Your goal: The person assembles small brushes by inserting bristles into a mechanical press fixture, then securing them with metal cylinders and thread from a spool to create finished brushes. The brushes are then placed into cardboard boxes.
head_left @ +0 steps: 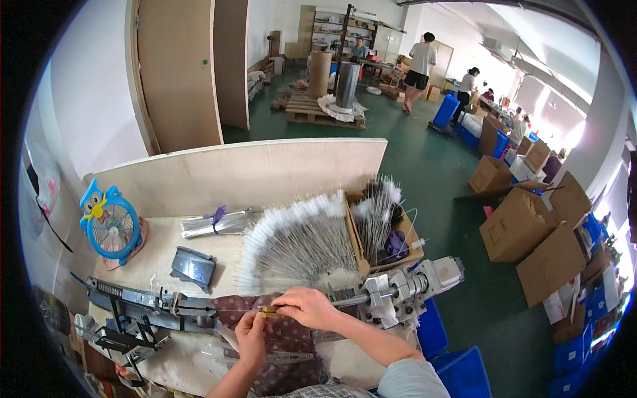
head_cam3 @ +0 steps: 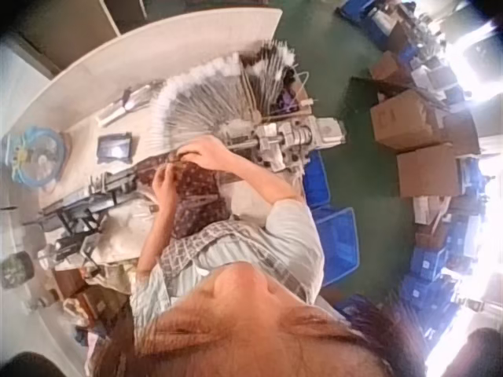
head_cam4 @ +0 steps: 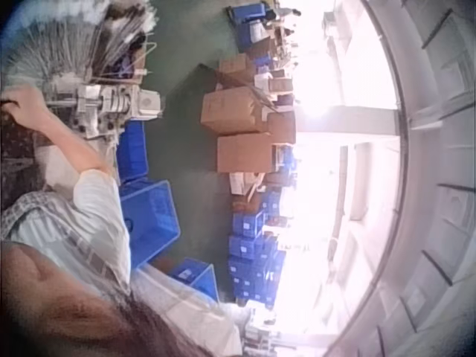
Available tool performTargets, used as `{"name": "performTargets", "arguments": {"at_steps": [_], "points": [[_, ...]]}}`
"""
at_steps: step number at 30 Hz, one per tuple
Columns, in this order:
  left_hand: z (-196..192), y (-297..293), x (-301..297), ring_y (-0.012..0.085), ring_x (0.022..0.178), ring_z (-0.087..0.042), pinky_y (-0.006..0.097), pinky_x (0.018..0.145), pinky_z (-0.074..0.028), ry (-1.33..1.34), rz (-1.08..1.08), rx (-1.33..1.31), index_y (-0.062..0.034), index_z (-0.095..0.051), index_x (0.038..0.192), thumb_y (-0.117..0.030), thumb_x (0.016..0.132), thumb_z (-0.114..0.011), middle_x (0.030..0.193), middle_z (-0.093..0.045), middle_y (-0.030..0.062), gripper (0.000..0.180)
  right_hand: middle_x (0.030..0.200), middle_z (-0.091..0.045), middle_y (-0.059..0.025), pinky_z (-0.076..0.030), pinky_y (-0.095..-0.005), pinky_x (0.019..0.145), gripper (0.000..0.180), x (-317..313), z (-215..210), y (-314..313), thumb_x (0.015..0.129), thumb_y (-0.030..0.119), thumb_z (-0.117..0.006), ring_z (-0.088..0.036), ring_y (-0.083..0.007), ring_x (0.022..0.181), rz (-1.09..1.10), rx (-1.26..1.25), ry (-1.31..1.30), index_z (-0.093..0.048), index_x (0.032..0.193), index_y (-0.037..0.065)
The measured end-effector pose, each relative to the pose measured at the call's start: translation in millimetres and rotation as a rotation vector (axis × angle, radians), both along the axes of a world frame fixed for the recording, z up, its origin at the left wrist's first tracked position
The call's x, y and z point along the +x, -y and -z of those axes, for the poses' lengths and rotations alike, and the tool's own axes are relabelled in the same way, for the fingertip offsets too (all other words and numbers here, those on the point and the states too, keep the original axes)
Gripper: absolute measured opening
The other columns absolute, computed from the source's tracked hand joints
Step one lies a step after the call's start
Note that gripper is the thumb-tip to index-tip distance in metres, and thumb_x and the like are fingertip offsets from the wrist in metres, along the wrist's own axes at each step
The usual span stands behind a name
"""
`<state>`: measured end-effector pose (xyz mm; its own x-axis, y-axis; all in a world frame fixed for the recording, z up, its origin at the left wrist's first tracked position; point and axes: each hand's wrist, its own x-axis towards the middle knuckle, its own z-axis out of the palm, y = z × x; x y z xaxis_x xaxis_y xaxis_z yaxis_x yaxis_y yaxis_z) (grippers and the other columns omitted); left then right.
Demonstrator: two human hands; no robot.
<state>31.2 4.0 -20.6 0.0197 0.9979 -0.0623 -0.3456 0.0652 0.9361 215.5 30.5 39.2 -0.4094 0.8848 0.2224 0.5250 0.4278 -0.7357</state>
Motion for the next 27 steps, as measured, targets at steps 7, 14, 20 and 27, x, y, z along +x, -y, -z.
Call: {"name": "performTargets", "arguments": {"at_steps": [7, 14, 20, 27], "points": [[2.4, -5.4, 1.4, 0.0081, 0.064, -0.054, 0.021, 0.058, -0.045, 0.092, 0.085, -0.034, -0.0002, -0.061, 0.092, -0.013, 0.092, -0.055, 0.080, -0.062, 0.0031, 0.014, 0.083, -0.062, -0.0068, -0.047, -0.0361, 0.071, 0.022, 2.0, -2.7, 2.7, 0.082, 0.017, -0.064, -0.058, -0.0266, 0.081, -0.106, -0.030, -0.075, -0.065, 0.102, 0.008], [-16.4, 10.9, -37.9, 0.0071, 0.059, -0.049, 0.020, 0.054, -0.040, 0.088, -0.140, -0.108, -0.0030, -0.059, 0.089, -0.018, 0.092, -0.056, 0.076, -0.060, 0.0026, 0.015, 0.082, -0.062, -0.0074, -0.047, -0.0368, 0.071, 0.017, -35.7, -27.3, -1.8, 0.081, 0.018, -0.063, -0.058, -0.0265, 0.078, 0.014, 0.289, 0.153, -0.066, 0.095, 0.008], [-20.7, 0.4, -34.5, 0.0081, 0.060, -0.052, 0.021, 0.054, -0.042, 0.238, -0.091, -0.327, -0.0035, -0.059, 0.095, -0.020, 0.091, -0.058, 0.078, -0.060, 0.0029, 0.017, 0.085, -0.064, -0.0094, -0.047, -0.0389, 0.072, 0.019, -84.1, 1.1, -33.9, 0.080, 0.020, -0.061, -0.059, -0.0287, 0.082, 0.037, 0.252, 0.300, -0.067, 0.091, 0.006], [-27.5, 6.6, -48.2, 0.0087, 0.059, -0.051, 0.023, 0.055, -0.041, 0.269, -0.079, -0.367, -0.0054, -0.058, 0.093, -0.024, 0.095, -0.052, 0.071, -0.058, 0.0023, 0.020, 0.086, -0.065, -0.0121, -0.047, -0.0405, 0.073, 0.022, -88.2, -18.6, -28.5, 0.083, 0.023, -0.057, -0.059, -0.0314, 0.085, -0.057, 0.045, 0.177, -0.068, 0.092, 0.006]]}}
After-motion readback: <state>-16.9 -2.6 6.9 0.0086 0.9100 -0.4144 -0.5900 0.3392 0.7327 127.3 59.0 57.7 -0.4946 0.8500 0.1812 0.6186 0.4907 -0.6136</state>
